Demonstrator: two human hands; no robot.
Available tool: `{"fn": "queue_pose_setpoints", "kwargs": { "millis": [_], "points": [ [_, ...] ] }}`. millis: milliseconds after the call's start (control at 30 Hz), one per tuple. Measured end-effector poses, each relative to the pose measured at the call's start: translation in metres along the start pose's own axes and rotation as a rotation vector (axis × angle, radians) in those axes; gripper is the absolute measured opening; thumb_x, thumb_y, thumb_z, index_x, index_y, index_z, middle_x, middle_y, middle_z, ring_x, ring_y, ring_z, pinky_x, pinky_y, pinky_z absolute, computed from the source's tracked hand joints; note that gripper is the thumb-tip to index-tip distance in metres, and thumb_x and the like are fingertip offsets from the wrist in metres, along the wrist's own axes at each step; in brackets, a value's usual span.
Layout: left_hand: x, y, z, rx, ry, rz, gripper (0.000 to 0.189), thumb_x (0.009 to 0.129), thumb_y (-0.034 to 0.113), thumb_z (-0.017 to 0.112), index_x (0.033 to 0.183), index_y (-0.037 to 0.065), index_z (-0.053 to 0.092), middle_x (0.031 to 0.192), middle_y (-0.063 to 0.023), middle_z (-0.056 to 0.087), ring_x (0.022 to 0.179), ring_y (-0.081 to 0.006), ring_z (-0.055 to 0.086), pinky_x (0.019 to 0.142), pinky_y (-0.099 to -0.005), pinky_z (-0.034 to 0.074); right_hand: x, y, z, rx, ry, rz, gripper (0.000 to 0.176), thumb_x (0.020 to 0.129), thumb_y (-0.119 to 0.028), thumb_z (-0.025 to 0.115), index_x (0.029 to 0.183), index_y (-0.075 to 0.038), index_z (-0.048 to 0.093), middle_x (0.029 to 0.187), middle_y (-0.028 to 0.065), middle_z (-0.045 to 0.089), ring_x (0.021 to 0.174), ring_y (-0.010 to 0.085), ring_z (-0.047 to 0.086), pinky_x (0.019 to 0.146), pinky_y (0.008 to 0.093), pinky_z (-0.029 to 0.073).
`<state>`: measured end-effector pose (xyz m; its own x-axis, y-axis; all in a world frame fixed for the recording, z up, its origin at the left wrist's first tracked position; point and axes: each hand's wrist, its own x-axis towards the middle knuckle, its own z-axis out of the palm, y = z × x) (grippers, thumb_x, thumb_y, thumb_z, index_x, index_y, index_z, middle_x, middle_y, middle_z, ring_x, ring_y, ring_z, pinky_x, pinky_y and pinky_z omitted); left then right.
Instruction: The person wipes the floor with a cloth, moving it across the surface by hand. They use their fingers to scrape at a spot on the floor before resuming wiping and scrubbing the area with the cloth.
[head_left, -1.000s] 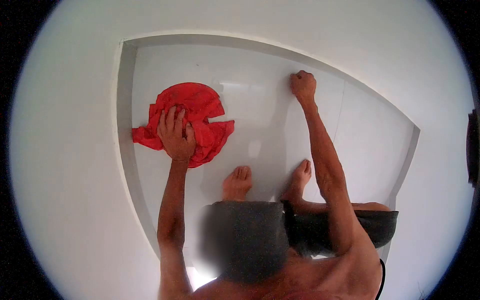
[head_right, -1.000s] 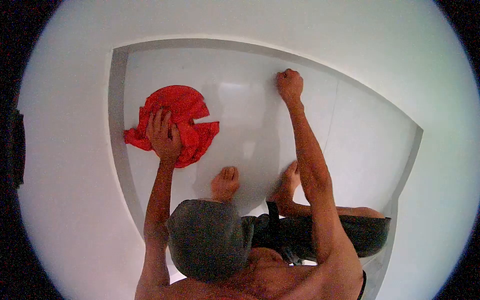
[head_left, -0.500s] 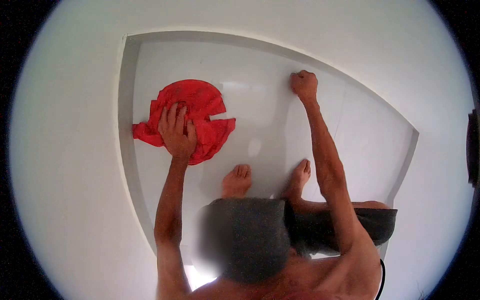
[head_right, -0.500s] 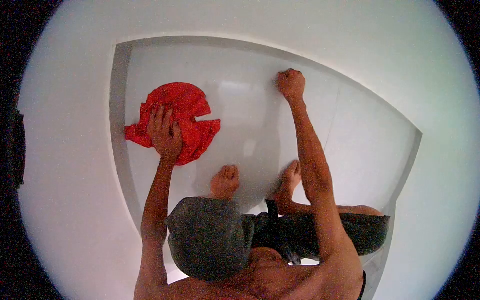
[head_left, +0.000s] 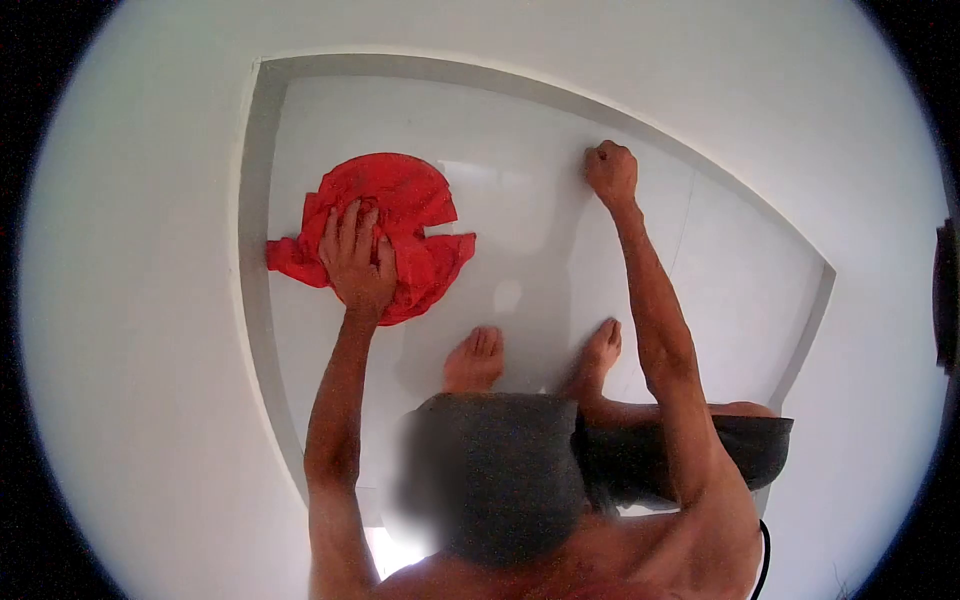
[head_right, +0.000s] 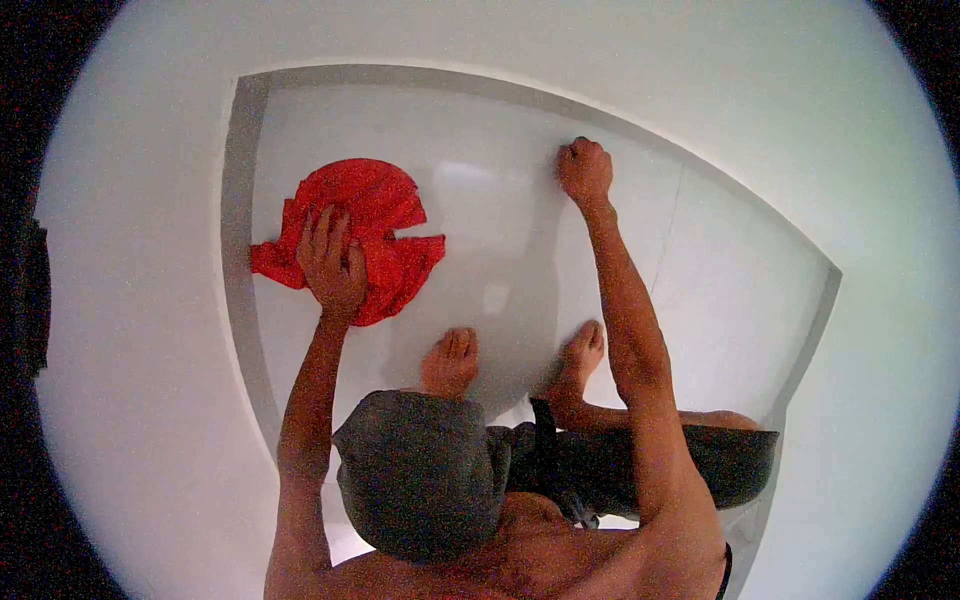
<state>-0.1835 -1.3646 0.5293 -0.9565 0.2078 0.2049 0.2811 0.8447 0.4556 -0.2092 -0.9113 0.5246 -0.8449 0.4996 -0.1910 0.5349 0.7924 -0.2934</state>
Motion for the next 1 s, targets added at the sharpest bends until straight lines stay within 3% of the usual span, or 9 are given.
{"fn": "queue_pose_setpoints", "kwargs": {
  "millis": [67, 167, 267, 467, 567, 667, 767, 867, 1000],
  "points": [
    [0.004, 0.004, 0.000, -0.010, 0.003, -0.006, 0.045, 0.091, 0.020, 0.061, 0.136, 0.015, 0.066, 0.153, -0.0076, 0.054, 0.143, -0.0398, 0.043, 0.117, -0.0574, 0.030, 0.006, -0.001, -0.014, 0.139, -0.059, 0.144, 0.033, 0.092, -0.030, 0.063, 0.085, 0.001, 0.070, 0.088, 0.0256, 0.071, 0.086, 0.0472, 0.068, 0.077, 0.0540, 0.055],
    [0.003, -0.001, -0.001, -0.012, 0.004, 0.010, 0.045, 0.090, 0.019, 0.061, 0.135, 0.014, 0.066, 0.152, -0.0078, 0.054, 0.143, -0.0399, 0.043, 0.117, -0.0573, 0.030, 0.000, -0.004, -0.004, -0.077, 0.006, -0.150, 0.034, 0.092, -0.030, 0.063, 0.083, 0.002, 0.070, 0.085, 0.0272, 0.070, 0.082, 0.0473, 0.068, 0.075, 0.0540, 0.055],
    [0.008, 0.005, -0.002, -0.034, 0.005, -0.006, 0.045, 0.090, 0.019, 0.062, 0.134, 0.014, 0.067, 0.152, -0.0081, 0.055, 0.142, -0.0396, 0.044, 0.116, -0.0572, 0.031, 0.000, -0.002, -0.010, 0.033, 0.008, 0.032, 0.034, 0.093, -0.030, 0.063, 0.082, 0.002, 0.068, 0.084, 0.0276, 0.070, 0.082, 0.0473, 0.068, 0.075, 0.0547, 0.054],
    [0.011, 0.001, -0.004, -0.031, 0.021, 0.004, 0.045, 0.089, 0.018, 0.063, 0.133, 0.013, 0.068, 0.152, -0.0086, 0.055, 0.142, -0.0392, 0.045, 0.116, -0.0571, 0.032, 0.010, -0.003, -0.012, -0.013, 0.006, 0.019, 0.032, 0.093, -0.029, 0.063, 0.083, 0.002, 0.069, 0.086, 0.0266, 0.071, 0.083, 0.0466, 0.069, 0.076, 0.0541, 0.055],
    [0.005, -0.002, 0.000, -0.036, 0.028, 0.013, 0.044, 0.089, 0.018, 0.063, 0.132, 0.013, 0.068, 0.152, -0.0087, 0.055, 0.142, -0.0394, 0.044, 0.116, -0.0571, 0.032, -0.004, -0.004, -0.006, -0.018, 0.020, -0.187, 0.032, 0.091, -0.029, 0.065, 0.083, 0.002, 0.070, 0.084, 0.0261, 0.071, 0.081, 0.0464, 0.070, 0.075, 0.0531, 0.056],
    [0.009, 0.006, -0.007, -0.019, 0.020, 0.002, 0.044, 0.089, 0.018, 0.063, 0.132, 0.013, 0.068, 0.152, -0.0089, 0.055, 0.143, -0.0397, 0.043, 0.116, -0.0573, 0.031, -0.002, -0.006, -0.025, 0.211, -0.100, 0.097, 0.032, 0.091, -0.029, 0.065, 0.082, 0.002, 0.069, 0.083, 0.0258, 0.071, 0.079, 0.0470, 0.069, 0.073, 0.0531, 0.056],
    [0.003, 0.003, 0.000, -0.024, 0.035, 0.012, 0.044, 0.090, 0.018, 0.063, 0.133, 0.012, 0.068, 0.152, -0.0091, 0.055, 0.143, -0.0400, 0.043, 0.117, -0.0575, 0.030, -0.005, -0.008, -0.006, -0.002, 0.058, -0.135, 0.032, 0.090, -0.029, 0.065, 0.082, 0.001, 0.071, 0.083, 0.0255, 0.071, 0.078, 0.0465, 0.069, 0.073, 0.0526, 0.056],
    [0.008, 0.004, -0.008, -0.023, 0.015, -0.009, 0.044, 0.091, 0.019, 0.062, 0.134, 0.012, 0.067, 0.152, -0.0093, 0.054, 0.144, -0.0401, 0.043, 0.117, -0.0576, 0.030, 0.000, -0.005, -0.015, 0.083, -0.015, 0.057, 0.031, 0.091, -0.029, 0.064, 0.084, 0.001, 0.070, 0.085, 0.0263, 0.071, 0.080, 0.0476, 0.069, 0.073, 0.0535, 0.055],
    [0.005, 0.008, -0.007, -0.021, -0.007, -0.003, 0.044, 0.091, 0.019, 0.062, 0.135, 0.012, 0.067, 0.152, -0.0095, 0.055, 0.143, -0.0405, 0.043, 0.117, -0.0575, 0.029, 0.000, -0.003, -0.015, -0.040, 0.023, -0.121, 0.032, 0.090, -0.030, 0.064, 0.085, 0.001, 0.070, 0.084, 0.0263, 0.071, 0.080, 0.0476, 0.069, 0.074, 0.0532, 0.056]
  ]
}}
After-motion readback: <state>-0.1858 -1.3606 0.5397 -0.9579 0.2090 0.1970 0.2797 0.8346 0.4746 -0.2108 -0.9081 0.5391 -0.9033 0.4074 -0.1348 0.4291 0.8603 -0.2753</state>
